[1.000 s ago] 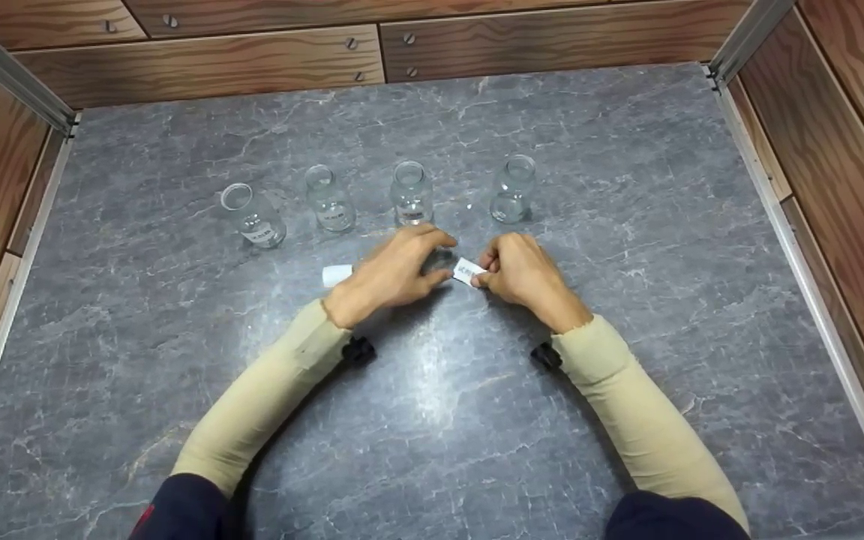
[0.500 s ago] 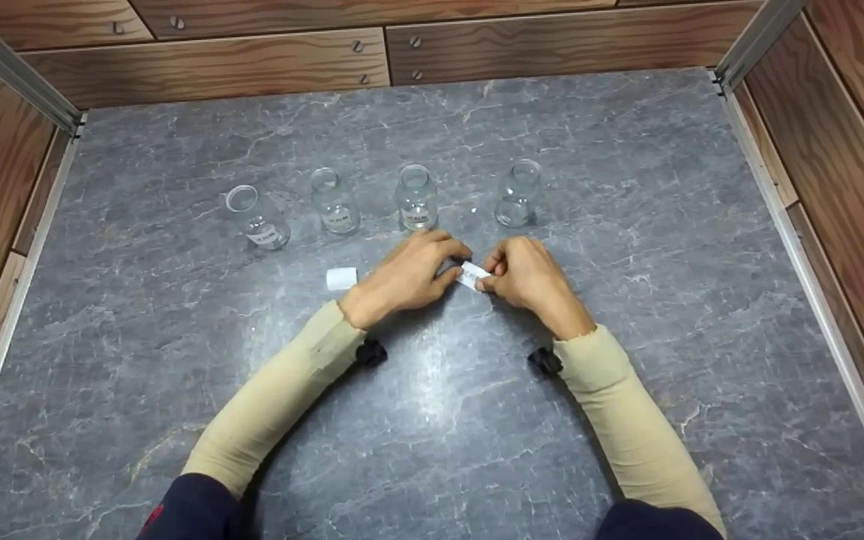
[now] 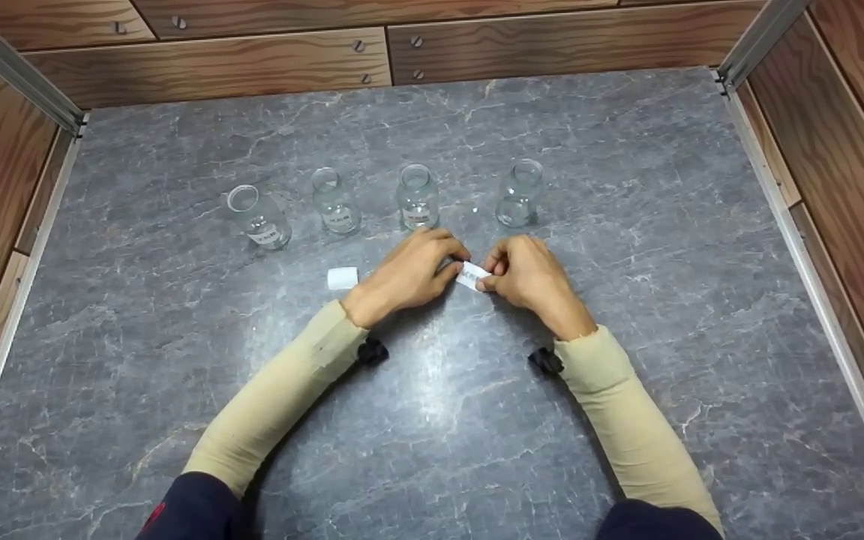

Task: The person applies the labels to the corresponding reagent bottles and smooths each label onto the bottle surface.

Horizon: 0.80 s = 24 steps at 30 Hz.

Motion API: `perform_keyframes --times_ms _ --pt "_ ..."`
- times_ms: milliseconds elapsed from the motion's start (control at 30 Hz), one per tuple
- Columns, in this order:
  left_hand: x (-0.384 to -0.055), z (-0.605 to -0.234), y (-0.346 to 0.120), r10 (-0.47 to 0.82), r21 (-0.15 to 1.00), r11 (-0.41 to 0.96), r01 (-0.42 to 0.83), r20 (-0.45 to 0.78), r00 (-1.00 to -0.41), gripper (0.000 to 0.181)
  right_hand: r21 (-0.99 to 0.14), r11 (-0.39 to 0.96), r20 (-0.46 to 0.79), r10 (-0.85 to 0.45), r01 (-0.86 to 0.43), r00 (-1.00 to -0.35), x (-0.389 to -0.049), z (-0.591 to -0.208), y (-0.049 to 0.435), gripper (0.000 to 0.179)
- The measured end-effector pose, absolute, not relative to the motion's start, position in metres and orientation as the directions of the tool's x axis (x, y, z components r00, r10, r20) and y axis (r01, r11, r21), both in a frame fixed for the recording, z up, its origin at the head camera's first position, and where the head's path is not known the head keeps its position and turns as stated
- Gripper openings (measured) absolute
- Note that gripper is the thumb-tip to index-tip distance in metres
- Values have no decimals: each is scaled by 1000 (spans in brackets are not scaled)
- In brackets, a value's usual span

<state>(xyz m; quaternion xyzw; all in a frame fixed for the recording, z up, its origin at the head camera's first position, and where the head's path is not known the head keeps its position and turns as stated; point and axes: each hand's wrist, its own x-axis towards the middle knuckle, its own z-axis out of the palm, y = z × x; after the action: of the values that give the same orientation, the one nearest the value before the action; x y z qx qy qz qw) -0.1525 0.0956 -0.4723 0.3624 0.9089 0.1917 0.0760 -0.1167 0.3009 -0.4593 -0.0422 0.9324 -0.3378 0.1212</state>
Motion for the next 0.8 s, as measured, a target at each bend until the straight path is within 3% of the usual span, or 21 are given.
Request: perform_keyframes --times_ms 800 --pt "-154 -472 93 651 534 637 555 12 -759 13 -657 752 -137 -188 -53 -972 -114 -458 300 20"
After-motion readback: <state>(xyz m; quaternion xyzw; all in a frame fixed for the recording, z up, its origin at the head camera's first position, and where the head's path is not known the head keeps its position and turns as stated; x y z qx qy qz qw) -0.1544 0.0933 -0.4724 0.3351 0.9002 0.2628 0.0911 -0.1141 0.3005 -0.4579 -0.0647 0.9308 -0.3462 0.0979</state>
